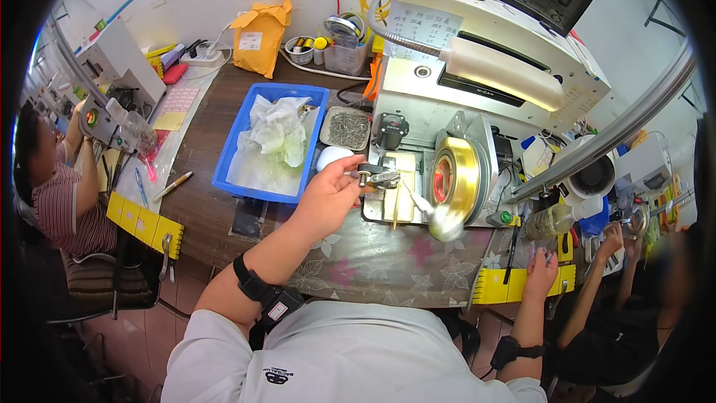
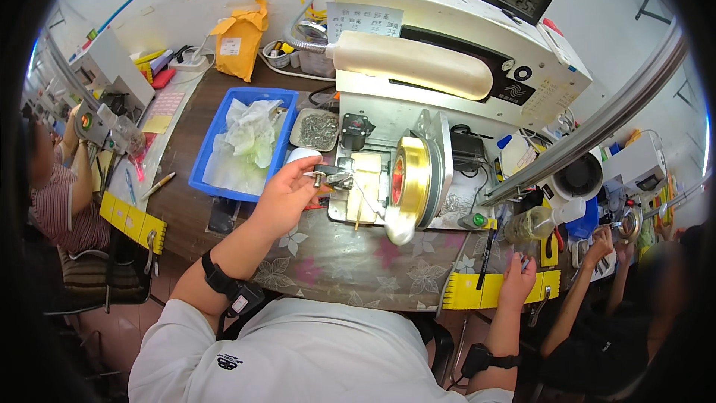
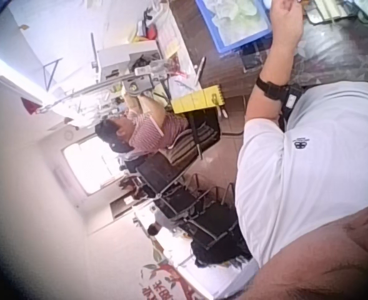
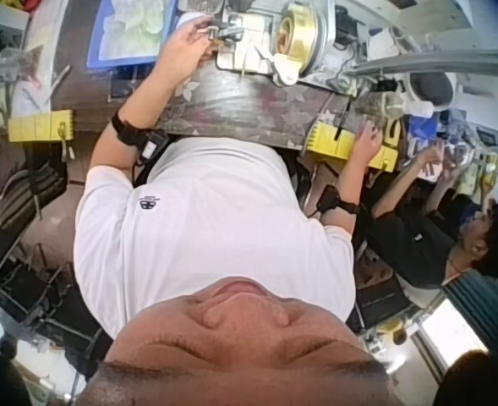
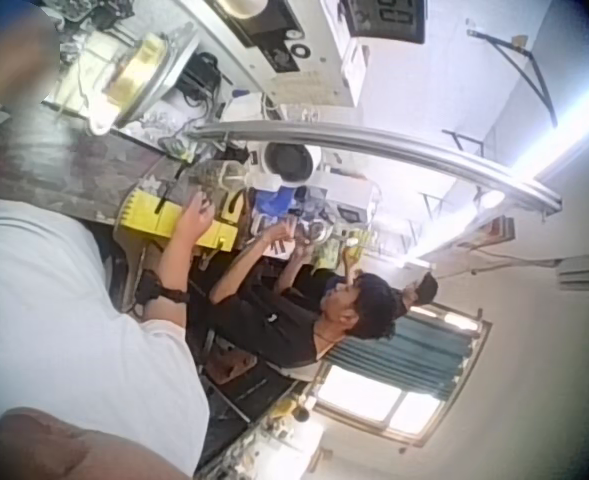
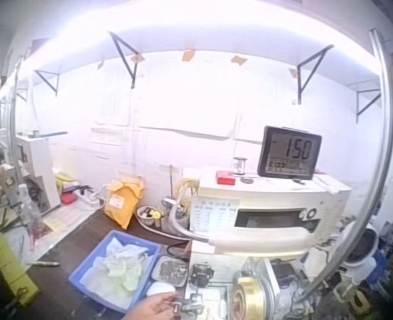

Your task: Assembling or repairing small electronic components using precision tools at a workstation.

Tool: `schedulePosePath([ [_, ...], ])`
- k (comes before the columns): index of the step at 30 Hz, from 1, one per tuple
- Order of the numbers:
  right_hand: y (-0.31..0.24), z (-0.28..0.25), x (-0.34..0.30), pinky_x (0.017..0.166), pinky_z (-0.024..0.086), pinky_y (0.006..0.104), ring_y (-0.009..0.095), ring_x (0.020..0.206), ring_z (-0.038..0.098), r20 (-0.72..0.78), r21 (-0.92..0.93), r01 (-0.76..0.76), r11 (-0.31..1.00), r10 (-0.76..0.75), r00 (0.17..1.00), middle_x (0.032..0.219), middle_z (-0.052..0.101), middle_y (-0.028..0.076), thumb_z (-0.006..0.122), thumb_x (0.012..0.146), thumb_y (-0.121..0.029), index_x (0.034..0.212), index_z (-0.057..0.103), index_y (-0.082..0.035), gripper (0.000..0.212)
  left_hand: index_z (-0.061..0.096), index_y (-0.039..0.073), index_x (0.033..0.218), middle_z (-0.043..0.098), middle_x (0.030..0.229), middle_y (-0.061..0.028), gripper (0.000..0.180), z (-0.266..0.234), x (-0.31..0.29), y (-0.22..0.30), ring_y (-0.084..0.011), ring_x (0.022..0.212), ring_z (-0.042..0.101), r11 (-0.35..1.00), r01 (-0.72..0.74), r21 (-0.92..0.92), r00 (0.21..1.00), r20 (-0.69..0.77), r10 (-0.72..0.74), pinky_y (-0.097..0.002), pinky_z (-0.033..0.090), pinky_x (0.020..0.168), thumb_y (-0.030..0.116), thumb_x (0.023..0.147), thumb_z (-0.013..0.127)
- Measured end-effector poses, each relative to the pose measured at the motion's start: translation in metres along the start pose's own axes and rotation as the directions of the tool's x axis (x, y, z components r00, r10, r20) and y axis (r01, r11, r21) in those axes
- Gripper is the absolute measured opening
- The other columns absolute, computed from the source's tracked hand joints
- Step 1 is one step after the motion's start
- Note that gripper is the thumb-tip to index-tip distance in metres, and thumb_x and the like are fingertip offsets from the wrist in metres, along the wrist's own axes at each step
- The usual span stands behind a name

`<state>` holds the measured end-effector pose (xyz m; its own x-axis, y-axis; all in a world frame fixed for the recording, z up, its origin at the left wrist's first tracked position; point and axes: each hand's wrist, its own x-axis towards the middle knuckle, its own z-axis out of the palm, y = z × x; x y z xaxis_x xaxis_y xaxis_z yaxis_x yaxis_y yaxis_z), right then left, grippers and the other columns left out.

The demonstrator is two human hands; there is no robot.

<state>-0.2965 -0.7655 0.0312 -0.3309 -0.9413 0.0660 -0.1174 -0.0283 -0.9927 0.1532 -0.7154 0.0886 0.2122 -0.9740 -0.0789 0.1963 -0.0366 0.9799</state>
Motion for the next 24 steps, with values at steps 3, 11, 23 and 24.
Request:
schedulePosePath([
  [3, 0.001, 0.000, 0.001, 0.043, 0.025, 0.0191, 0.002, 0.048, 0.034, -0.003, -0.014, 0.004, 1.000, -0.004, 1.000, 0.061, 0.042, -0.006, 0.056, 0.091, -0.013, 0.083, 0.049, -0.010, 0.011, 0.047, 0.000, 0.121, 0.062, 0.093, -0.0077, 0.028, 0.002, 0.005, -0.009, -0.0091, 0.072, 0.057, 0.997, -0.024, -0.072, 0.999, -0.025, 0.023, -0.0224, 0.048, 0.063, 0.006, 0.094, 0.047],
  [11, 0.000, -0.002, 0.002, 0.043, 0.026, 0.0188, 0.002, 0.048, 0.035, 0.004, -0.018, -0.004, 1.000, 0.004, 1.000, 0.062, 0.043, -0.006, 0.056, 0.091, -0.013, 0.083, 0.050, -0.010, 0.010, 0.053, -0.002, 0.105, 0.058, 0.073, -0.0016, 0.017, -0.006, 0.000, -0.005, -0.0079, 0.063, 0.053, 0.992, 0.066, 0.108, 0.997, -0.039, -0.062, -0.0231, 0.046, 0.059, 0.011, 0.094, 0.050],
  [23, -0.062, 0.027, -0.047, 0.048, 0.028, 0.0183, 0.004, 0.058, 0.039, 0.297, 0.174, -0.124, 0.977, 0.068, 0.952, 0.072, 0.046, -0.002, 0.049, 0.096, -0.028, 0.105, 0.052, -0.005, 0.024, 0.056, 0.002, 0.098, 0.054, 0.068, 0.0018, 0.010, -0.009, -0.003, 0.024, -0.0049, 0.061, 0.049, 0.962, -0.157, 0.222, 0.985, -0.039, 0.170, -0.0219, 0.041, 0.056, 0.010, 0.093, 0.052],
  [24, -0.067, 0.035, -0.058, 0.052, 0.031, 0.0186, 0.006, 0.061, 0.040, 0.447, 0.168, -0.195, 0.966, 0.101, 0.889, 0.075, 0.047, -0.001, 0.049, 0.096, -0.031, 0.106, 0.052, -0.004, 0.029, 0.056, 0.002, 0.098, 0.055, 0.069, 0.0015, 0.010, -0.005, 0.000, 0.030, -0.0051, 0.063, 0.050, 0.947, -0.224, 0.228, 0.971, -0.027, 0.237, -0.0214, 0.041, 0.057, 0.010, 0.093, 0.052],
])
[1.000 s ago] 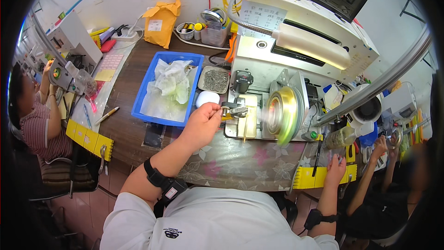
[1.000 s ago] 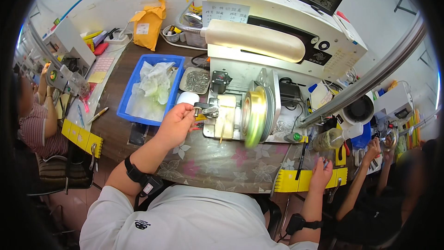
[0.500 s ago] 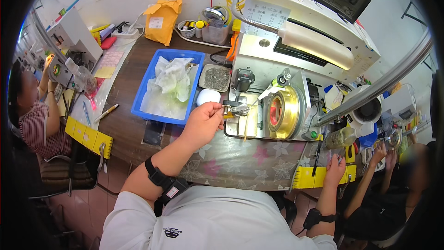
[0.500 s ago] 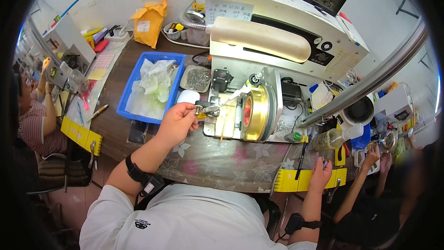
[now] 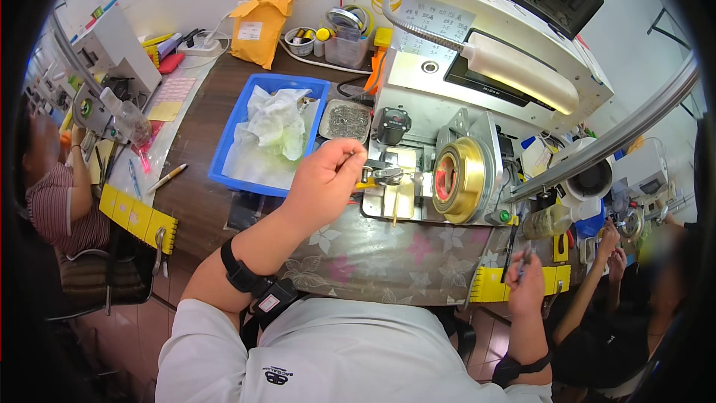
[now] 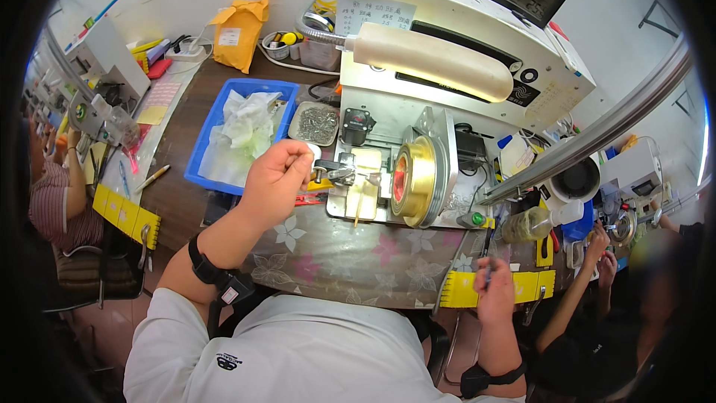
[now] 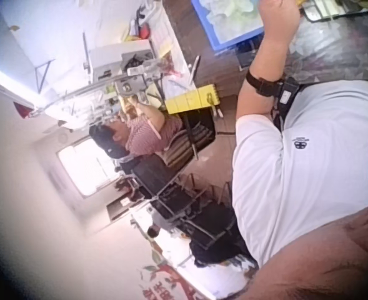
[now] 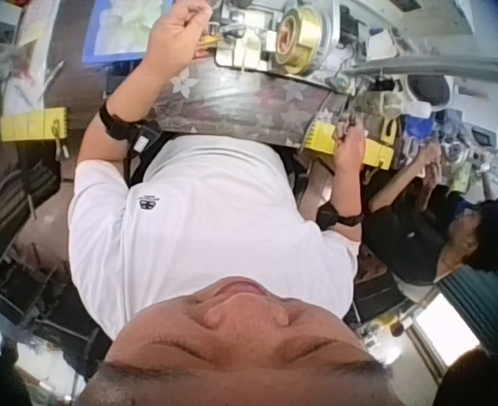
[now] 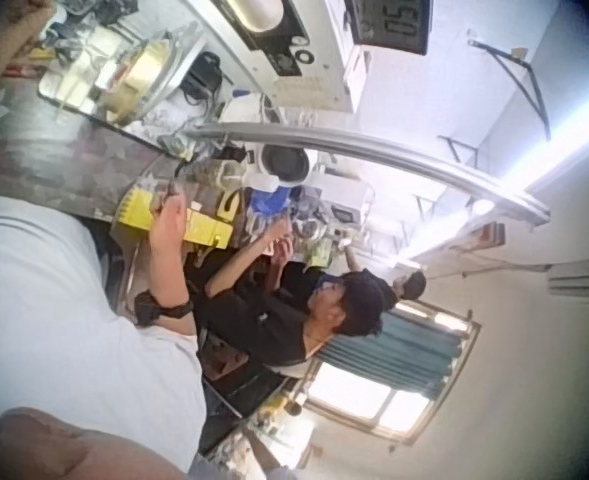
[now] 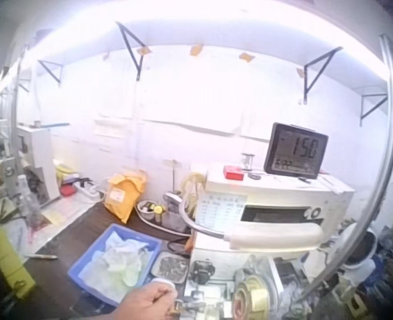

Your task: Assembling or repairing small electronic components using precision tools at a workstation.

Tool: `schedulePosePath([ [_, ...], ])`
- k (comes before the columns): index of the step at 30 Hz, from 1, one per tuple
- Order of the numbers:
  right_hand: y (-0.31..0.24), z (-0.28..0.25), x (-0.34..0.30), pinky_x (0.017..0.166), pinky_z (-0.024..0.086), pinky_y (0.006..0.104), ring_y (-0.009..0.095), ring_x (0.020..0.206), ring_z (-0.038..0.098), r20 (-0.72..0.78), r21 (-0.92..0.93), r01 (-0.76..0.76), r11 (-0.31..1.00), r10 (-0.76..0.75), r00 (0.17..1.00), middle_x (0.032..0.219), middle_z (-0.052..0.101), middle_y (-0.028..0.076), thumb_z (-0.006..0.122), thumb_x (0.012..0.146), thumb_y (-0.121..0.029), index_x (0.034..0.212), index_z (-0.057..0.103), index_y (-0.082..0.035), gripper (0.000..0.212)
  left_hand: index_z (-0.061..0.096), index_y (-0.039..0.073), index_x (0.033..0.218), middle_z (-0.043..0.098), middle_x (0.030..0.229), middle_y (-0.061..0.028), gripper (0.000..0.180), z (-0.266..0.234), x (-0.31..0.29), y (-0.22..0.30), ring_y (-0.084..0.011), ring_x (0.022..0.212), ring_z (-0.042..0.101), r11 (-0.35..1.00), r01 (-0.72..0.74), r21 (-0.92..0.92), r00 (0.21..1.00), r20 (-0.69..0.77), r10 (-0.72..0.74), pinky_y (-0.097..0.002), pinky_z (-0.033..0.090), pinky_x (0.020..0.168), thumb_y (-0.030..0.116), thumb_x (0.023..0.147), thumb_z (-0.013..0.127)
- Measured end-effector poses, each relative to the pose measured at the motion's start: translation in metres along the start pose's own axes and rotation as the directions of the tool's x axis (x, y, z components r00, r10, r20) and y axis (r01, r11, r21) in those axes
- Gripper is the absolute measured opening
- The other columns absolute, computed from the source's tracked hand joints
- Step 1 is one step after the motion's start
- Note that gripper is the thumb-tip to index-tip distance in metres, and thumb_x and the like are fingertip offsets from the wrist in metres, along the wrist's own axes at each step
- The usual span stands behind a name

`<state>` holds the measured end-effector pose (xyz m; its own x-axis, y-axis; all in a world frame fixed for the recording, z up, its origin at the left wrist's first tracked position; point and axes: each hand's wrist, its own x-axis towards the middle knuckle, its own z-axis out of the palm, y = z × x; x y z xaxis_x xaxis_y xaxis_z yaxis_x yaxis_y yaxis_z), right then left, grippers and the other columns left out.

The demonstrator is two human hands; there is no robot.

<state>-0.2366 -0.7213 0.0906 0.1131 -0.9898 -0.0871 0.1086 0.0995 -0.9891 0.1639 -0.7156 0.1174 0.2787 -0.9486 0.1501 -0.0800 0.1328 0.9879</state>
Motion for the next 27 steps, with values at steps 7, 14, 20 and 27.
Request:
schedulePosePath([
  [7, -0.007, 0.086, -0.023, 0.066, 0.040, 0.0211, 0.006, 0.073, 0.045, 0.412, -0.176, -0.191, 0.966, 0.248, 0.877, 0.084, 0.052, 0.000, 0.049, 0.095, -0.031, 0.113, 0.055, -0.001, 0.035, 0.054, 0.001, 0.098, 0.064, 0.100, -0.0098, 0.007, 0.029, 0.011, 0.023, -0.0083, 0.075, 0.057, 0.983, -0.062, -0.174, 0.949, 0.295, 0.112, -0.0236, 0.048, 0.070, 0.003, 0.093, 0.050],
  [14, -0.019, 0.142, -0.008, 0.073, 0.040, 0.0218, 0.007, 0.081, 0.043, 0.620, -0.350, -0.209, 0.913, 0.394, 0.679, 0.098, 0.052, 0.002, 0.048, 0.096, -0.024, 0.126, 0.047, -0.003, 0.037, 0.055, 0.001, 0.094, 0.059, 0.084, -0.0049, 0.005, 0.029, 0.023, 0.019, -0.0099, 0.074, 0.058, 0.947, -0.295, 0.129, 0.940, 0.219, 0.263, -0.0246, 0.049, 0.068, 0.003, 0.092, 0.051],
  [20, -0.007, 0.182, 0.009, 0.066, 0.042, 0.0242, 0.011, 0.074, 0.048, 0.570, -0.123, -0.432, 0.893, 0.420, 0.706, 0.086, 0.054, 0.004, 0.037, 0.099, -0.026, 0.120, 0.046, -0.003, 0.033, 0.052, 0.000, 0.097, 0.058, 0.083, -0.0045, 0.006, 0.031, 0.015, 0.009, -0.0095, 0.075, 0.056, 0.984, -0.166, -0.062, 0.976, 0.135, 0.173, -0.0239, 0.048, 0.069, 0.001, 0.092, 0.049],
  [27, -0.004, 0.211, 0.034, 0.048, 0.041, 0.0316, 0.022, 0.047, 0.046, 0.520, 0.184, -0.505, 0.843, 0.352, 0.778, 0.059, 0.050, 0.014, 0.027, 0.098, -0.038, 0.101, 0.044, -0.006, 0.036, 0.051, 0.000, 0.099, 0.057, 0.084, -0.0047, 0.007, 0.029, 0.014, 0.009, -0.0095, 0.076, 0.056, 0.986, -0.095, -0.135, 0.981, 0.154, 0.116, -0.0234, 0.047, 0.069, 0.001, 0.093, 0.049],
])
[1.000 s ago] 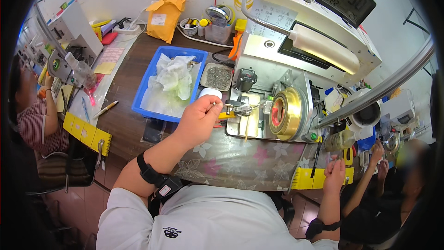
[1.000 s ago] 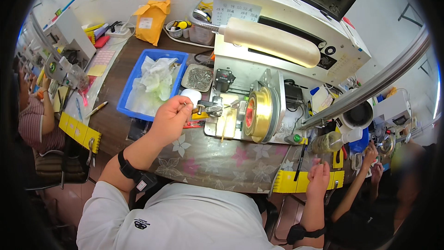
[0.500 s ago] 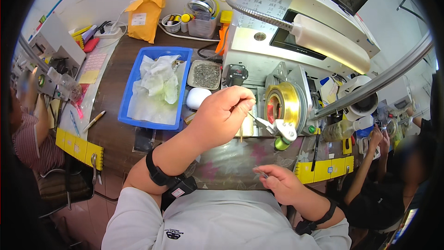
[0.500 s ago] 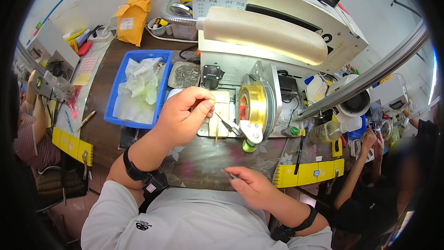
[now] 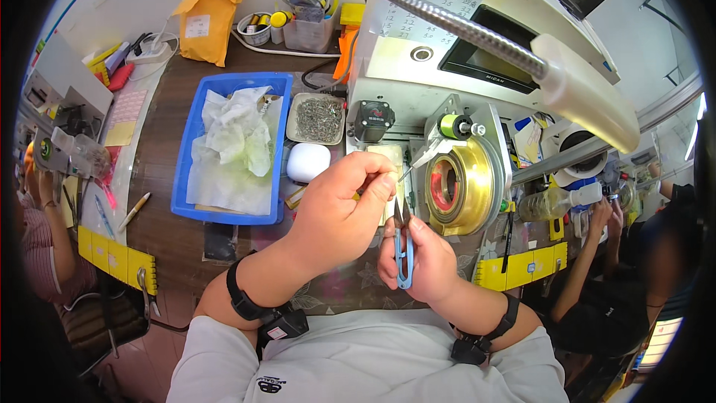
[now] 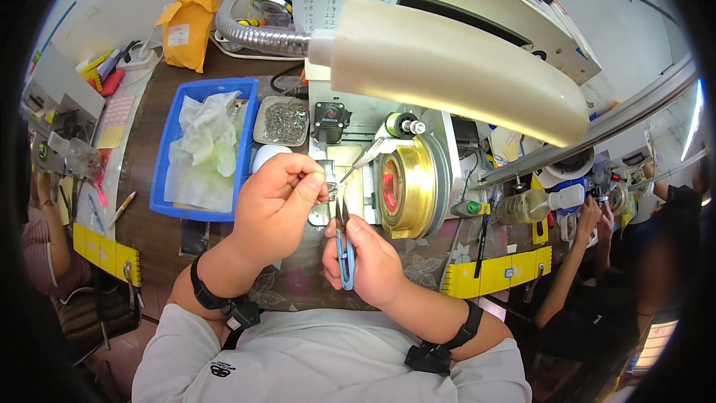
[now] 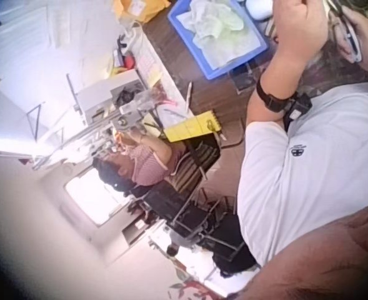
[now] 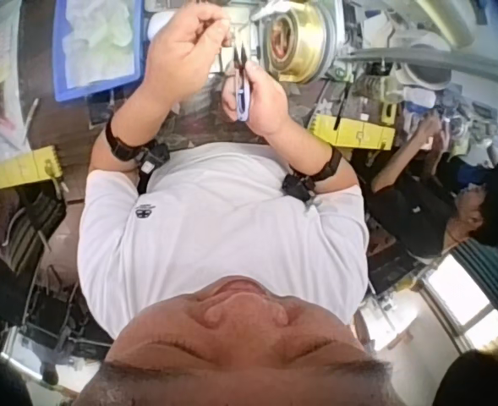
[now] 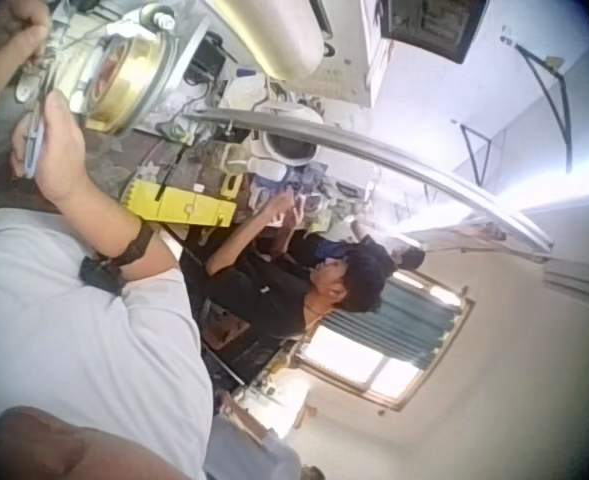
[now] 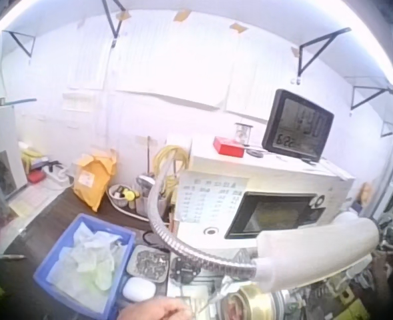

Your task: Assembling or repairing small electronic components using precision tools at a workstation.

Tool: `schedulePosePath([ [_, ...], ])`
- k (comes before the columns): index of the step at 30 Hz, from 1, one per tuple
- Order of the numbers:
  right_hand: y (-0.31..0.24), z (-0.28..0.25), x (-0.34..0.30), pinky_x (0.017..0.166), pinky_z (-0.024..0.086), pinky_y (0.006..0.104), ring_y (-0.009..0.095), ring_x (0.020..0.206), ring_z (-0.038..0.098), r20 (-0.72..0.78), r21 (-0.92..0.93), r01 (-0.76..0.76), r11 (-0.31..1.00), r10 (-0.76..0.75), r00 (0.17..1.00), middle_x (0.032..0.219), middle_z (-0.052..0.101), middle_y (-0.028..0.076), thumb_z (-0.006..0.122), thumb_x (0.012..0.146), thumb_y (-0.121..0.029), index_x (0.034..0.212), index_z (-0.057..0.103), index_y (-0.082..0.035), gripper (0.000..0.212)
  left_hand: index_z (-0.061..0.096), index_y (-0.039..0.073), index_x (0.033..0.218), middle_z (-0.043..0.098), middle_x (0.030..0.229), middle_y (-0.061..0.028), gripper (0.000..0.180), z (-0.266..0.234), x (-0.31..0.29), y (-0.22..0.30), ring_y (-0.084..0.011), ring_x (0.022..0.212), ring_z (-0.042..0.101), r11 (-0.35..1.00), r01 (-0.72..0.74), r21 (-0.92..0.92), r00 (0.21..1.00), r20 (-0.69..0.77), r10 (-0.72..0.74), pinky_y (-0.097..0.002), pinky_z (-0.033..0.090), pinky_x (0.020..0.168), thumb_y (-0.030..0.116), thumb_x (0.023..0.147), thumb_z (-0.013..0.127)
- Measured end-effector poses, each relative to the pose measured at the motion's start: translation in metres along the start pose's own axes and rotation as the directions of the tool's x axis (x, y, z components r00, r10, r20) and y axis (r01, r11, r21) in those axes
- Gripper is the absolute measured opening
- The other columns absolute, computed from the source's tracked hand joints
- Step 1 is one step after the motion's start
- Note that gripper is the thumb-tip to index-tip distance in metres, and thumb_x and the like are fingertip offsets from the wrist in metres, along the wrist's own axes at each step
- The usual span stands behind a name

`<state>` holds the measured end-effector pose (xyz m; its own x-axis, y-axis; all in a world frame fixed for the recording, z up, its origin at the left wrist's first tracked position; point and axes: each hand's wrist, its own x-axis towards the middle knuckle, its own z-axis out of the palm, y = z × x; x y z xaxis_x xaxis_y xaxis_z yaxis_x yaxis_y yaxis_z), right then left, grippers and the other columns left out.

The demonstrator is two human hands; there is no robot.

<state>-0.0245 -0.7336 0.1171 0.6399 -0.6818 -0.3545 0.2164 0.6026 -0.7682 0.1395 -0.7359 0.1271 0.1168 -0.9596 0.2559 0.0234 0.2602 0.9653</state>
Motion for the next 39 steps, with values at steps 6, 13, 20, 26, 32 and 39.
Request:
schedulePosePath([
  [6, 0.000, -0.002, 0.005, 0.048, 0.039, 0.0276, 0.019, 0.048, 0.045, 0.042, 0.059, 0.000, 0.998, -0.002, 0.999, 0.060, 0.050, 0.011, 0.027, 0.098, -0.034, 0.100, 0.044, -0.007, 0.033, 0.052, 0.001, 0.101, 0.058, 0.084, -0.0045, 0.008, -0.004, -0.003, 0.000, -0.0096, 0.076, 0.056, 0.999, -0.015, 0.029, 0.999, 0.038, 0.014, -0.0235, 0.047, 0.069, 0.002, 0.093, 0.050],
  [13, 0.003, -0.004, 0.009, 0.047, 0.039, 0.0271, 0.018, 0.047, 0.045, 0.048, 0.064, 0.030, 0.997, -0.033, 0.998, 0.060, 0.049, 0.011, 0.027, 0.098, -0.036, 0.100, 0.045, -0.007, 0.034, 0.052, 0.000, 0.101, 0.058, 0.084, -0.0047, 0.008, -0.005, -0.005, 0.005, -0.0093, 0.076, 0.056, 1.000, 0.024, 0.005, 0.998, 0.061, -0.024, -0.0232, 0.047, 0.068, 0.002, 0.093, 0.051],
  [20, 0.006, -0.007, 0.010, 0.046, 0.039, 0.0272, 0.018, 0.047, 0.045, 0.041, 0.083, 0.033, 0.996, -0.036, 0.999, 0.060, 0.050, 0.010, 0.027, 0.099, -0.036, 0.100, 0.045, -0.007, 0.034, 0.052, 0.000, 0.100, 0.059, 0.084, -0.0050, 0.008, -0.005, -0.005, 0.007, -0.0094, 0.077, 0.056, 0.999, 0.035, -0.006, 0.996, 0.085, -0.034, -0.0234, 0.047, 0.068, 0.002, 0.092, 0.051],
  [26, 0.008, -0.007, 0.011, 0.045, 0.039, 0.0270, 0.018, 0.046, 0.045, 0.016, 0.097, 0.049, 0.994, -0.051, 0.999, 0.060, 0.050, 0.010, 0.027, 0.099, -0.036, 0.100, 0.045, -0.007, 0.034, 0.053, 0.000, 0.099, 0.059, 0.084, -0.0052, 0.007, -0.005, -0.005, 0.000, -0.0095, 0.078, 0.057, 0.989, -0.101, 0.107, 0.991, 0.093, 0.091, -0.0235, 0.047, 0.069, 0.001, 0.092, 0.051],
  [32, 0.005, -0.005, 0.009, 0.046, 0.039, 0.0269, 0.018, 0.046, 0.045, 0.010, 0.034, -0.003, 0.999, 0.003, 1.000, 0.059, 0.050, 0.010, 0.028, 0.098, -0.036, 0.099, 0.045, -0.007, 0.033, 0.053, 0.000, 0.099, 0.060, 0.083, -0.0050, 0.007, -0.005, -0.006, 0.007, -0.0090, 0.076, 0.056, 0.999, -0.007, 0.041, 0.997, 0.079, 0.004, -0.0230, 0.047, 0.069, 0.001, 0.092, 0.052],
  [39, 0.005, -0.006, 0.010, 0.046, 0.039, 0.0275, 0.018, 0.046, 0.045, 0.019, 0.064, 0.014, 0.998, -0.016, 1.000, 0.060, 0.050, 0.011, 0.027, 0.098, -0.035, 0.100, 0.045, -0.007, 0.033, 0.053, -0.001, 0.099, 0.060, 0.082, -0.0047, 0.008, -0.006, -0.006, -0.001, -0.0089, 0.075, 0.057, 0.984, -0.113, 0.135, 0.991, 0.090, 0.101, -0.0231, 0.047, 0.068, 0.001, 0.092, 0.052],
])
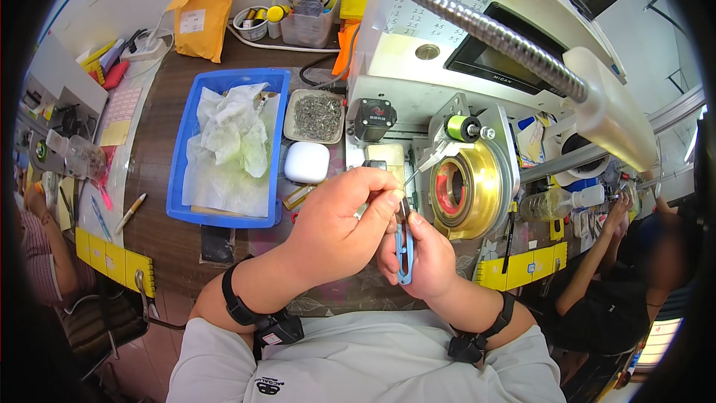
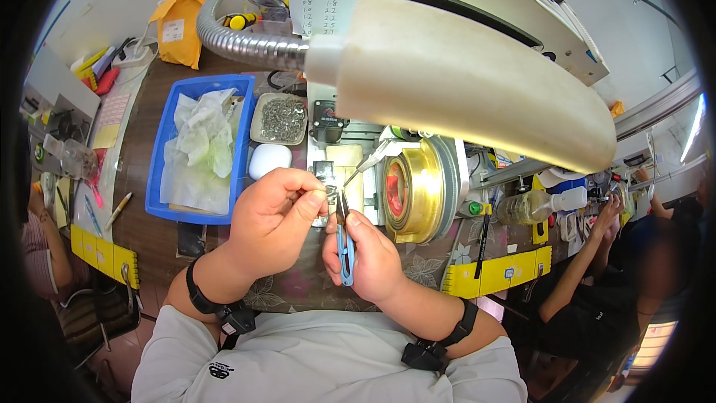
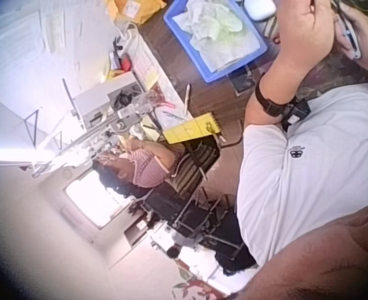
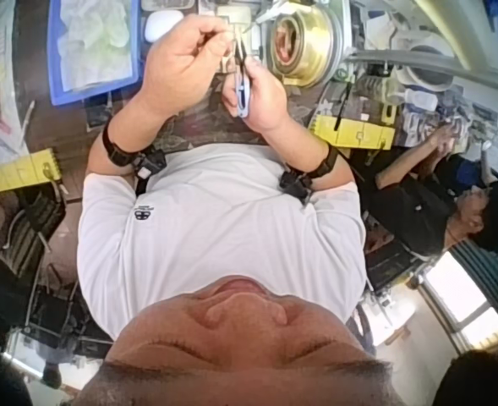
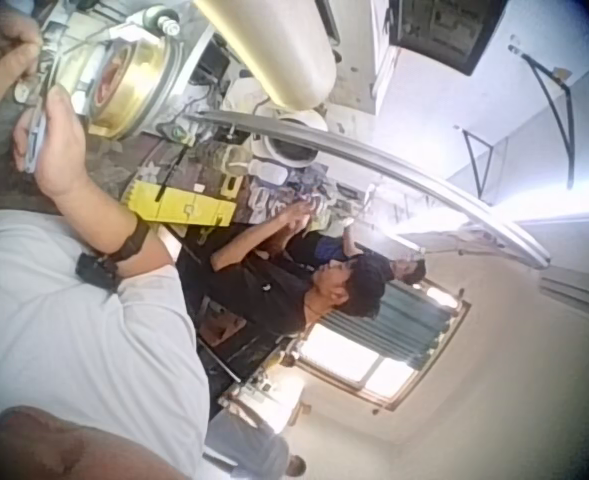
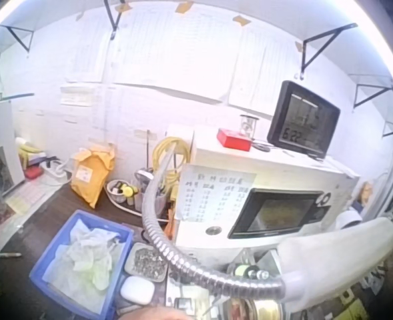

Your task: Assembling or repairing small electronic components using precision tools at a workstation.

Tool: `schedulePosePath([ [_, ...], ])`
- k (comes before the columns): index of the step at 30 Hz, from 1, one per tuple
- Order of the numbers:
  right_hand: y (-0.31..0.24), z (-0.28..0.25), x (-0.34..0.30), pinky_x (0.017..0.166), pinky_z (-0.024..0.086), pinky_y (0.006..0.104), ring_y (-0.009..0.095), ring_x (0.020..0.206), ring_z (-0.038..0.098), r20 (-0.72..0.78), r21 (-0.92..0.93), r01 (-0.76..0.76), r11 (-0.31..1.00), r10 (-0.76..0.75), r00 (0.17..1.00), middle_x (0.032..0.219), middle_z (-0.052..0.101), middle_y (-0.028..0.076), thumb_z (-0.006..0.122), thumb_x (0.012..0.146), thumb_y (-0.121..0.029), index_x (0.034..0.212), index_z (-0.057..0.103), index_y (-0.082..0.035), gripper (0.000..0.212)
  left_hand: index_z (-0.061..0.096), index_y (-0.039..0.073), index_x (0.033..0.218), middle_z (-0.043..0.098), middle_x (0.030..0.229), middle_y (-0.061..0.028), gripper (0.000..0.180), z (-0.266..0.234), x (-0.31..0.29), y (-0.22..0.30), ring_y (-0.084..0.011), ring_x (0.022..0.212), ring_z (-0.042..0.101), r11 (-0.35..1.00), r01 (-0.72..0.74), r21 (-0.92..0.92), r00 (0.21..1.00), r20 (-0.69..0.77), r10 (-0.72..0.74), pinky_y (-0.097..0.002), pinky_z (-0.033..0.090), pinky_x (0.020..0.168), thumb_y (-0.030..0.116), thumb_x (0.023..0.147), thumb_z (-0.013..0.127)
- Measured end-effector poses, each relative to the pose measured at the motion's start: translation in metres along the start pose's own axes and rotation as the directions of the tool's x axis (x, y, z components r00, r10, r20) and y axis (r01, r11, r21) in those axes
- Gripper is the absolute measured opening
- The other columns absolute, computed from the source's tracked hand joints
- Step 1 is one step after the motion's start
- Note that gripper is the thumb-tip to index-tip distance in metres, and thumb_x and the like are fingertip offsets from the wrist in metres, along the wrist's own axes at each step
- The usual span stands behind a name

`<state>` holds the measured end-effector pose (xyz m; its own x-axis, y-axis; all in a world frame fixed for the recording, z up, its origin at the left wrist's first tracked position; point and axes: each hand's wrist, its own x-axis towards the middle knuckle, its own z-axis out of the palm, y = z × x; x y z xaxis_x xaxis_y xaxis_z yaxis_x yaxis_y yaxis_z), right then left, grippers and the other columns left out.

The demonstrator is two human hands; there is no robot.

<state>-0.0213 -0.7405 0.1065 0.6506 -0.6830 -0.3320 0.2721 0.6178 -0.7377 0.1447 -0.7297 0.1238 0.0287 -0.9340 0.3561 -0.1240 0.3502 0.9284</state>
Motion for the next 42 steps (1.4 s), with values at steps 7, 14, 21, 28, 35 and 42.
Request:
schedulePosePath([
  [7, 0.002, 0.005, -0.001, 0.047, 0.039, 0.0289, 0.020, 0.046, 0.045, 0.014, 0.187, -0.021, 0.982, 0.019, 1.000, 0.059, 0.049, 0.011, 0.026, 0.099, -0.035, 0.099, 0.044, -0.007, 0.033, 0.052, -0.001, 0.099, 0.059, 0.082, -0.0054, 0.007, 0.003, -0.002, 0.001, -0.0093, 0.076, 0.057, 1.000, 0.008, -0.011, 1.000, 0.014, -0.008, -0.0234, 0.047, 0.067, 0.000, 0.092, 0.052],
  [14, -0.015, 0.006, -0.030, 0.049, 0.040, 0.0301, 0.020, 0.050, 0.047, 0.122, -0.053, -0.208, 0.977, 0.213, 0.969, 0.060, 0.050, 0.011, 0.030, 0.099, -0.035, 0.102, 0.045, -0.006, 0.033, 0.058, 0.004, 0.092, 0.060, 0.076, -0.0078, 0.008, -0.003, -0.007, 0.011, -0.0200, 0.065, 0.058, 0.974, -0.175, -0.146, 0.970, -0.195, 0.145, -0.0301, 0.046, 0.061, 0.003, 0.084, 0.062],
  [21, 0.001, -0.056, -0.079, 0.063, 0.044, 0.0362, 0.026, 0.064, 0.053, 0.090, -0.995, 0.094, 0.032, -0.107, 0.990, 0.075, 0.057, 0.008, 0.058, 0.087, -0.026, 0.105, 0.058, -0.002, 0.029, 0.063, 0.005, 0.091, 0.065, 0.085, -0.0142, 0.011, -0.009, 0.003, 0.028, -0.0238, 0.066, 0.063, 0.865, -0.470, 0.176, 0.867, -0.094, 0.490, -0.0323, 0.048, 0.058, 0.003, 0.080, 0.066],
  [28, -0.009, -0.060, -0.075, 0.082, 0.040, 0.0426, 0.031, 0.088, 0.055, 0.412, -0.831, 0.180, -0.527, -0.365, 0.835, 0.094, 0.061, 0.010, 0.072, 0.071, -0.025, 0.100, 0.064, -0.005, 0.036, 0.067, 0.007, 0.096, 0.062, 0.073, -0.0095, 0.015, 0.007, -0.030, 0.024, -0.0248, 0.066, 0.060, 0.926, -0.266, 0.268, 0.958, 0.182, 0.222, -0.0334, 0.045, 0.056, 0.015, 0.084, 0.062],
  [35, -0.002, -0.046, -0.073, 0.081, 0.042, 0.0393, 0.030, 0.088, 0.055, 0.405, -0.904, 0.428, -0.012, -0.345, 0.846, 0.089, 0.061, 0.011, 0.069, 0.077, -0.019, 0.093, 0.064, -0.005, 0.022, 0.068, 0.008, 0.091, 0.063, 0.083, -0.0137, 0.015, -0.105, -0.028, -0.012, -0.0277, 0.077, 0.062, 0.716, 0.206, 0.667, 0.898, -0.420, 0.133, -0.0360, 0.048, 0.069, 0.018, 0.082, 0.063],
  [42, 0.005, -0.009, -0.043, 0.075, 0.043, 0.0315, 0.019, 0.083, 0.054, 0.248, -0.837, 0.386, 0.388, -0.360, 0.899, 0.085, 0.059, 0.007, 0.059, 0.086, -0.015, 0.087, 0.059, -0.005, 0.010, 0.064, 0.004, 0.086, 0.063, 0.074, -0.0110, 0.016, -0.073, -0.036, 0.023, -0.0283, 0.073, 0.061, 0.363, -0.189, 0.912, 0.980, 0.152, 0.127, -0.0407, 0.047, 0.067, 0.018, 0.081, 0.062],
])
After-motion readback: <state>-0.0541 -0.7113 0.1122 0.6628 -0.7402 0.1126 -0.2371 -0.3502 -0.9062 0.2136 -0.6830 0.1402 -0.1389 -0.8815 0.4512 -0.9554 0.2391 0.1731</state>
